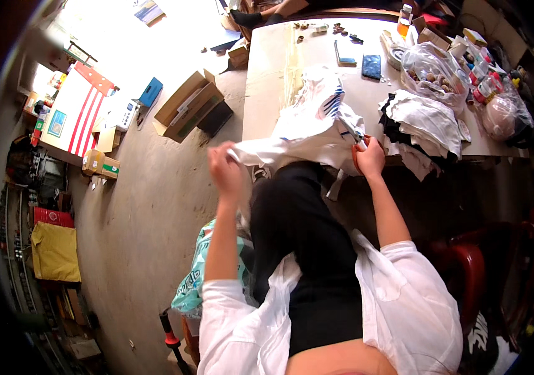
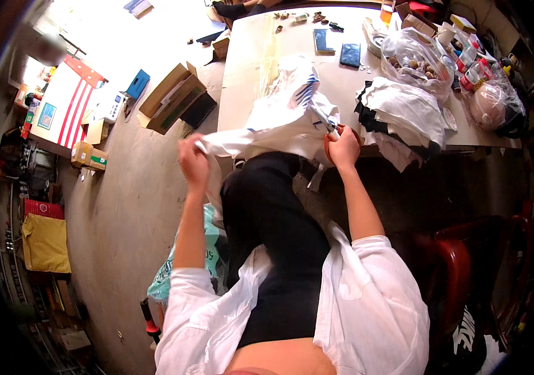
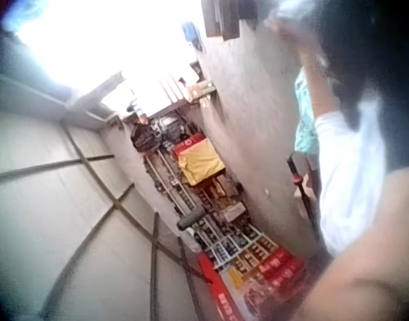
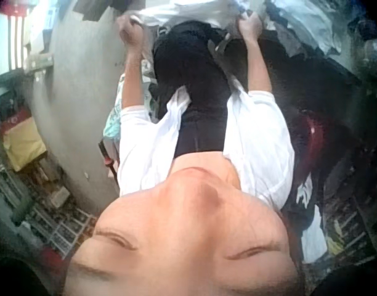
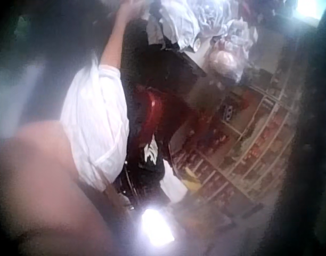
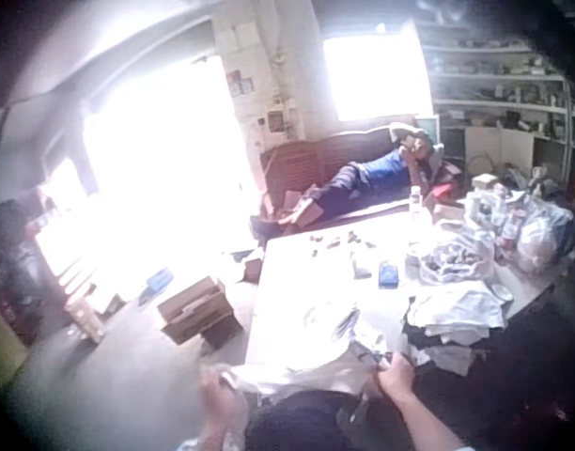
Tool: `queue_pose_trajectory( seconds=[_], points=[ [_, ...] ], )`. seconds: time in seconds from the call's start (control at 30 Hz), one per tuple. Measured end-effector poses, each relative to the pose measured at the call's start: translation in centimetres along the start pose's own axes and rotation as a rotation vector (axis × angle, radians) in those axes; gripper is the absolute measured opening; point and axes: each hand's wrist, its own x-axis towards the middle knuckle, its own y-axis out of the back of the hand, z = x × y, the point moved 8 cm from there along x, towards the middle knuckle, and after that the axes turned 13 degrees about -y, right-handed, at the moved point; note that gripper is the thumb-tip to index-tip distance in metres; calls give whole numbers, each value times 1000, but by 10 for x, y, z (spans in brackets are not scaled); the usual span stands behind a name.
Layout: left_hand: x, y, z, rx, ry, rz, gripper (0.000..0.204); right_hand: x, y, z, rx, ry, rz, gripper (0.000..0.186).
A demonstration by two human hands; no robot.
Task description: The person sits on the floor and uses orange-handled scissors to cut a white fabric with blue stripes into strips. They repeatedly fold and trim the fabric, placing cut pieces aside on the table.
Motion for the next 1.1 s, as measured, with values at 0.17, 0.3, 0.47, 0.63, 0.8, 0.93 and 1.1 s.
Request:
queue_pose_trajectory(
  seconds=[0.17,0.3,0.47,0.63,0.8,0.93,1.1],
  points=[
    [97,11,-6,110,-143,163,28,-8,1,14,57,-81,79,38],
    [106,-1,-36,148,-159,91,32,-22,5,43,276,-153,154,38],
    [14,-67,-136,155,94,-466,24,-35,-14,76,221,-226,29,38],
    [1,-117,-50,-113,-147,-338,41,-29,-1,64,239,-132,46,46],
    [13,-172,29,-450,-185,-580,37,-33,26,32,217,-4,138,49],
    [-7,-212,28,-303,-172,-677,39,-32,37,-13,233,108,162,52],
    [-25,-215,20,-277,-42,-595,31,-6,11,-118,156,332,48,55]
  ],
)
